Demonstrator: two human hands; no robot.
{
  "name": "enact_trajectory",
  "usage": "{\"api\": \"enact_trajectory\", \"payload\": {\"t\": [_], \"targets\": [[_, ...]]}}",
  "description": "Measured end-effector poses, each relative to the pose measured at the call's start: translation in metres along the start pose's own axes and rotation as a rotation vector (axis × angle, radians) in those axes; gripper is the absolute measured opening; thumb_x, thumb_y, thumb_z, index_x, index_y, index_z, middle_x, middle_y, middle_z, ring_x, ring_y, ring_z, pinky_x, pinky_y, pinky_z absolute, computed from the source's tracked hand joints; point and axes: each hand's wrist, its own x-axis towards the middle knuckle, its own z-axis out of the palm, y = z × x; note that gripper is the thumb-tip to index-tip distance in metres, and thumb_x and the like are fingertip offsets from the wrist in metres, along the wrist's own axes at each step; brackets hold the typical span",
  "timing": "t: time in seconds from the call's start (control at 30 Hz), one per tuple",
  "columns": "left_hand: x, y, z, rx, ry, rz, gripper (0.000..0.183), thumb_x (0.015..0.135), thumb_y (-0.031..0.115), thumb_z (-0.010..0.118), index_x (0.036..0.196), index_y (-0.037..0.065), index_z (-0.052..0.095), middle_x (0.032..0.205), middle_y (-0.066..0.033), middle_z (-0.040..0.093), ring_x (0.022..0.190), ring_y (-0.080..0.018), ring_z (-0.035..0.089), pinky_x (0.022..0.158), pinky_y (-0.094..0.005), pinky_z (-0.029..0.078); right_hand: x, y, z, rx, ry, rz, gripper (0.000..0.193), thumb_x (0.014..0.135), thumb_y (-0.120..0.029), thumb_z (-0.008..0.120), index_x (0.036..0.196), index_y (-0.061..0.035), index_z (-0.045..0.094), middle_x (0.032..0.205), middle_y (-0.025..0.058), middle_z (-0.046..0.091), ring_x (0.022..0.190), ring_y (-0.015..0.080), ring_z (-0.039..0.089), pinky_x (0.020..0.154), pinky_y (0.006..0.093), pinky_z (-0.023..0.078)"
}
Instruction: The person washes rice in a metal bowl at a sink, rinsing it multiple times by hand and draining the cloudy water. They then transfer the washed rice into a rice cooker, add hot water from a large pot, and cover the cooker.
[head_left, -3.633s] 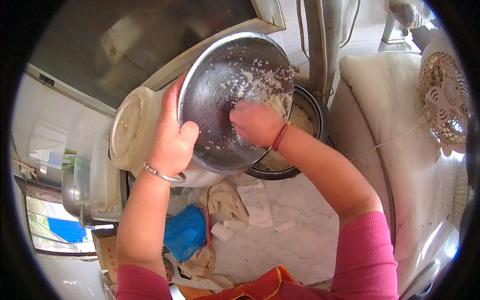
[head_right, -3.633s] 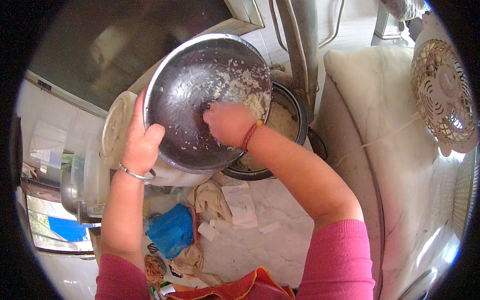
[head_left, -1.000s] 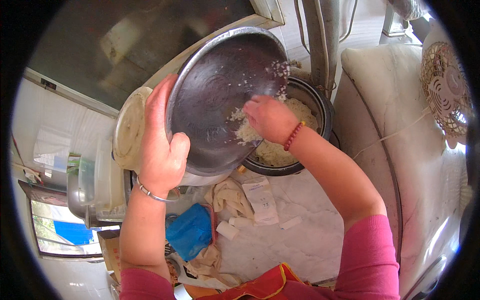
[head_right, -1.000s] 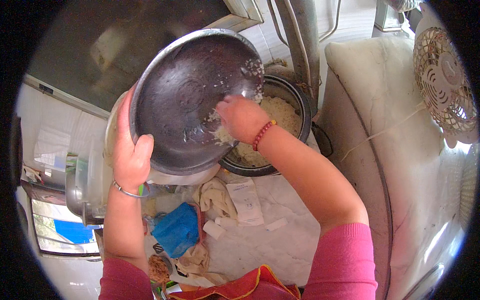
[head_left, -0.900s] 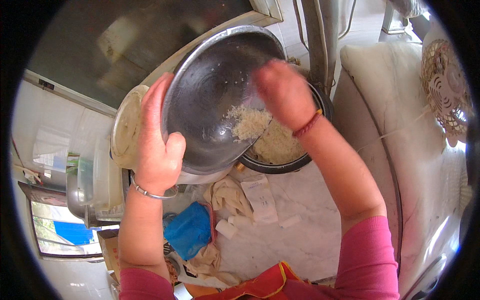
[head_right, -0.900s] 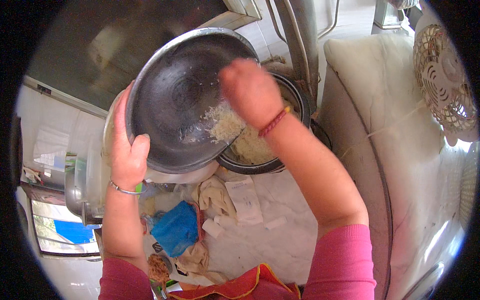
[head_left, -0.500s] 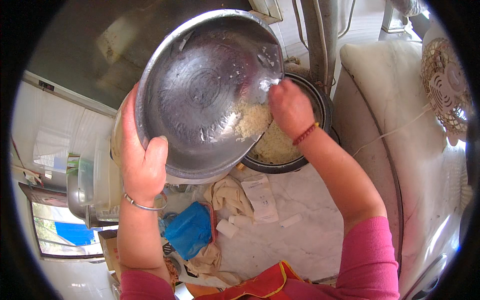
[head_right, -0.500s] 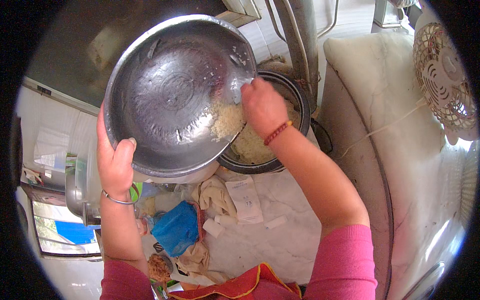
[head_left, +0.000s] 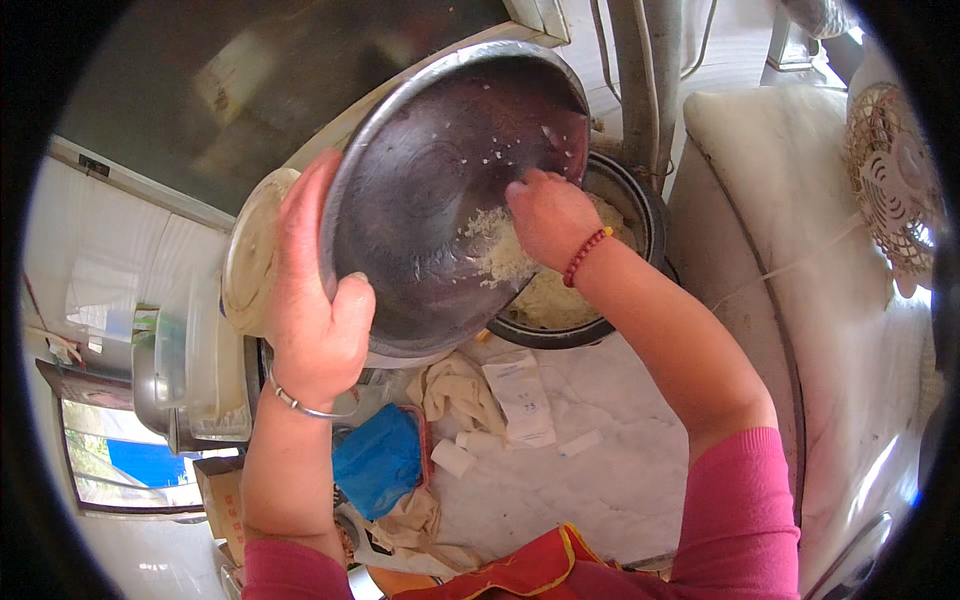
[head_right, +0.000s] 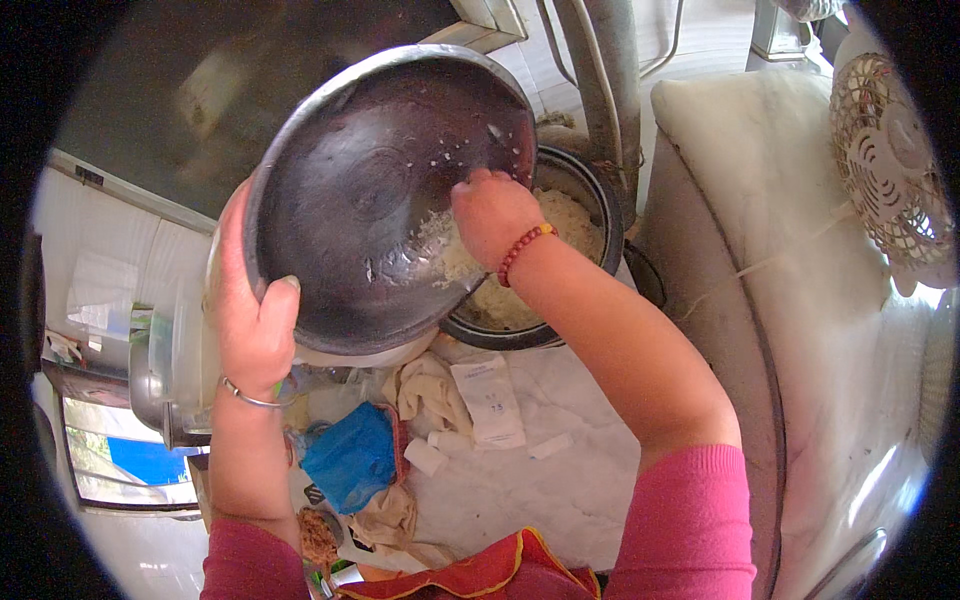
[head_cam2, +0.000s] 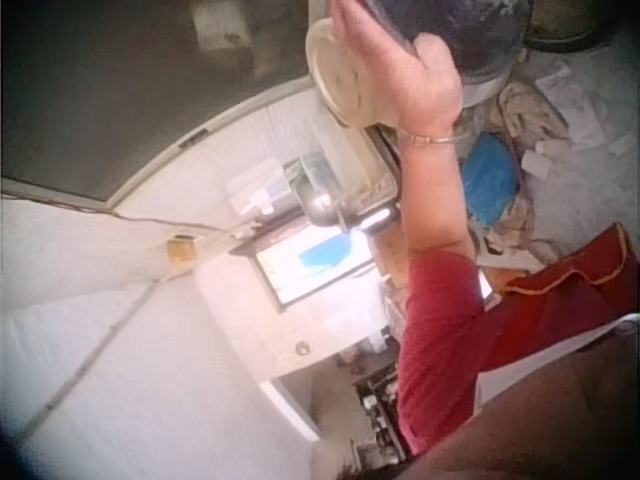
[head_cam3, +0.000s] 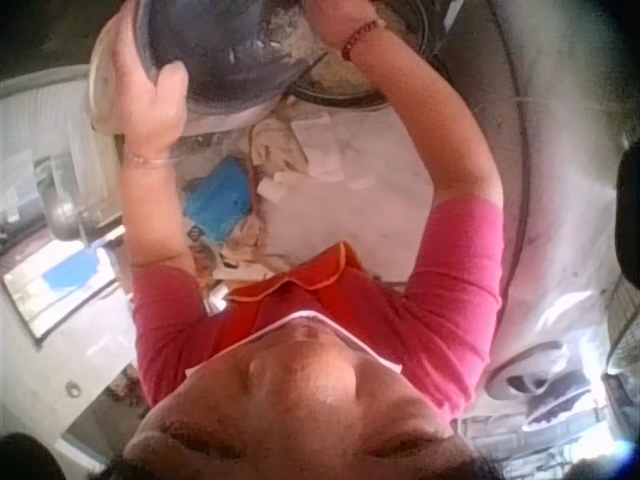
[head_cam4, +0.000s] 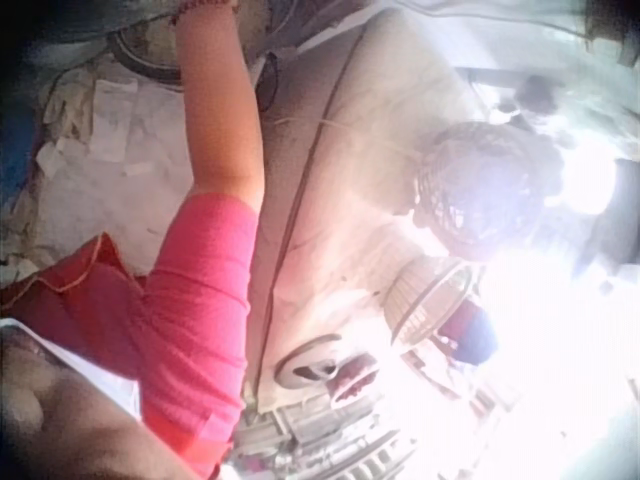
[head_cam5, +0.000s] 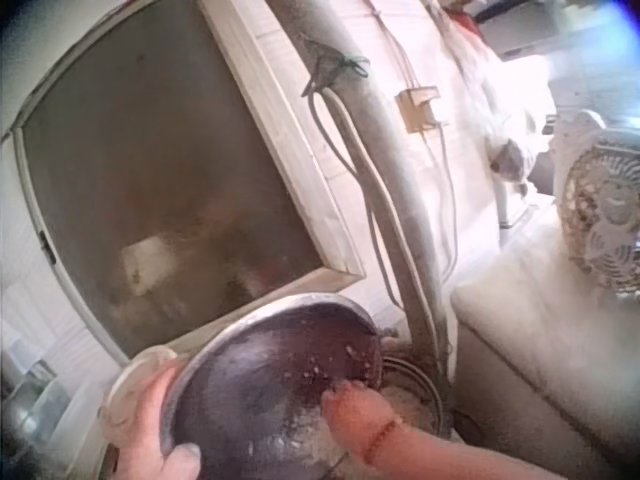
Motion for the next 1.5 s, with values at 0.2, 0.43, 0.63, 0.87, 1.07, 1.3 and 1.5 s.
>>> {"api": "enact_trajectory", "payload": {"t": [0.2,0.43,0.63,0.87,1.07,1.3,1.5], "targets": [[-0.003,-0.002,0.002,-0.085,-0.039,0.027,0.079,0.065,-0.005,0.04,0.144,-0.002,0.032,0.146,-0.0176,0.037,0.138,-0.032,0.033,0.116,-0.0407,0.022,0.027,0.007,-0.001,0.069,0.619,-0.107,0.007,0.079,-0.01,0.06,0.084,-0.0055,0.059,0.083,0.0145,0.057,0.082,0.0338,0.06,0.071,0.044,0.052],[-0.007,-0.008,0.001,-0.214,0.004,-0.12,0.078,0.066,-0.004,0.04,0.144,-0.003,0.031,0.146,-0.0171,0.036,0.138,-0.0298,0.033,0.116,-0.0408,0.022,0.01,-0.003,0.012,0.071,-0.013,-0.329,0.01,0.078,-0.014,0.06,0.083,-0.0069,0.062,0.083,0.0116,0.06,0.084,0.0312,0.061,0.075,0.0438,0.052],[-0.004,-0.007,0.003,-0.206,0.031,-0.073,0.077,0.067,-0.004,0.04,0.143,-0.003,0.032,0.146,-0.0179,0.037,0.138,-0.0311,0.034,0.116,-0.041,0.022,0.013,-0.005,0.008,0.022,0.29,-0.189,0.01,0.078,-0.015,0.063,0.086,-0.0092,0.063,0.086,0.0092,0.06,0.089,0.0292,0.06,0.079,0.0427,0.049],[0.009,-0.015,0.015,0.098,0.059,0.145,0.075,0.066,-0.004,0.042,0.141,-0.001,0.038,0.146,-0.018,0.038,0.136,-0.0347,0.035,0.115,-0.0429,0.025,-0.01,-0.013,0.025,-0.042,-0.069,-0.163,0.012,0.08,-0.017,0.059,0.086,-0.0084,0.065,0.093,0.0104,0.062,0.095,0.0284,0.059,0.08,0.0419,0.049],[0.011,-0.008,0.019,0.029,0.05,0.163,0.076,0.065,-0.007,0.04,0.141,-0.001,0.039,0.144,-0.0183,0.039,0.136,-0.0348,0.037,0.115,-0.0429,0.027,0.003,-0.028,0.019,0.061,0.305,-0.186,0.011,0.079,-0.017,0.059,0.084,-0.0089,0.064,0.089,0.01,0.063,0.092,0.0283,0.06,0.079,0.0418,0.049],[0.006,-0.007,0.012,0.162,0.034,0.204,0.075,0.066,-0.007,0.041,0.14,-0.001,0.04,0.144,-0.0186,0.038,0.136,-0.034,0.037,0.115,-0.0425,0.027,-0.014,-0.024,0.03,-0.153,-0.132,-0.186,0.012,0.077,-0.016,0.06,0.084,-0.0091,0.066,0.087,0.0095,0.063,0.088,0.0281,0.061,0.078,0.0415,0.049],[0.007,-0.007,0.013,0.05,0.062,0.169,0.076,0.066,-0.007,0.041,0.141,-0.001,0.038,0.145,-0.0193,0.038,0.135,-0.0345,0.036,0.115,-0.0427,0.027,-0.023,-0.044,0.019,0.125,0.203,-0.335,0.009,0.076,-0.016,0.061,0.082,-0.0105,0.062,0.087,0.0093,0.06,0.088,0.0286,0.059,0.076,0.0422,0.048]]}}
